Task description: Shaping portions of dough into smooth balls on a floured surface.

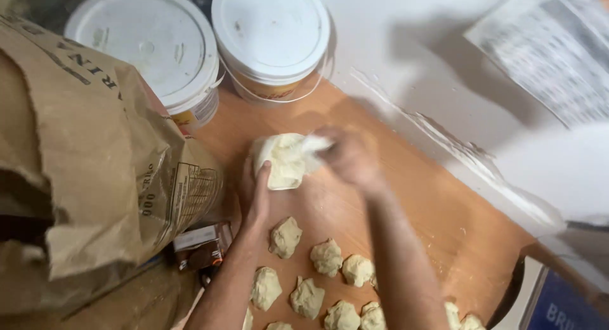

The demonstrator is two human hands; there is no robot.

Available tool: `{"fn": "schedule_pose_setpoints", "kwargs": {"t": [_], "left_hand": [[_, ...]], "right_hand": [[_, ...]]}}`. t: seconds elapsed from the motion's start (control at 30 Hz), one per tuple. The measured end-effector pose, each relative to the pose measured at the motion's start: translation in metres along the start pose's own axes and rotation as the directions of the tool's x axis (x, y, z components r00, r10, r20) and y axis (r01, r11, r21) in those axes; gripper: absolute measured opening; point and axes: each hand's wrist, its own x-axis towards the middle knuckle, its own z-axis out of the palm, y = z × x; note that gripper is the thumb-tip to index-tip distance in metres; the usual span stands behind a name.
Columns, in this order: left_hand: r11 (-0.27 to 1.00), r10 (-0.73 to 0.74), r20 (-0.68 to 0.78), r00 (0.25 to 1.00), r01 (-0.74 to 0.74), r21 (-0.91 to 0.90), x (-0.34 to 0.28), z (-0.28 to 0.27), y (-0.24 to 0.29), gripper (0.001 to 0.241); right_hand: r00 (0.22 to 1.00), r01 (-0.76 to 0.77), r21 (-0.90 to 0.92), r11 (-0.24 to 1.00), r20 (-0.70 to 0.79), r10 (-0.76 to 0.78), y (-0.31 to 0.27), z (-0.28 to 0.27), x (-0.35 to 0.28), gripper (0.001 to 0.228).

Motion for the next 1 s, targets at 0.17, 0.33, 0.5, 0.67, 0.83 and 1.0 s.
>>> {"fn": "schedule_pose_setpoints", "kwargs": {"t": [0.17, 0.33, 0.5, 0.67, 0.83, 1.0], "left_hand": [[0.993, 0.075, -0.143, 0.987, -0.061, 0.101, -0.014, -0.021, 0.003, 0.068], [0.996, 0.014, -0.161, 0.987, 0.002, 0.094, -0.031, -0.030, 0.013, 0.066], [0.999, -0.052, -0.082, 0.995, 0.053, 0.004, -0.046, -0.042, 0.017, 0.066], [0.974, 0.068, -0.046, 0.997, -0.056, 0.219, -0.041, -0.052, 0.002, 0.065], [0.990, 0.008, -0.060, 0.998, 0.001, 0.142, -0.039, -0.052, -0.002, 0.066], [0.990, 0.023, -0.060, 0.998, -0.015, 0.141, -0.039, -0.054, -0.004, 0.064]], "right_hand": [[0.948, -0.317, 0.082, 0.945, 0.038, 0.315, -0.025, -0.078, 0.028, 0.025], [0.909, -0.398, 0.001, 0.918, 0.134, 0.394, -0.015, -0.106, 0.027, 0.033], [0.811, -0.576, -0.001, 0.817, -0.127, 0.571, -0.018, -0.127, 0.031, 0.026], [0.808, -0.557, 0.067, 0.828, -0.188, 0.559, -0.005, -0.135, 0.020, 0.031], [0.733, -0.674, -0.068, 0.735, -0.185, 0.655, 0.014, -0.143, -0.012, 0.040], [0.713, -0.679, 0.039, 0.733, -0.201, 0.671, 0.137, -0.150, -0.094, 0.038]]}}
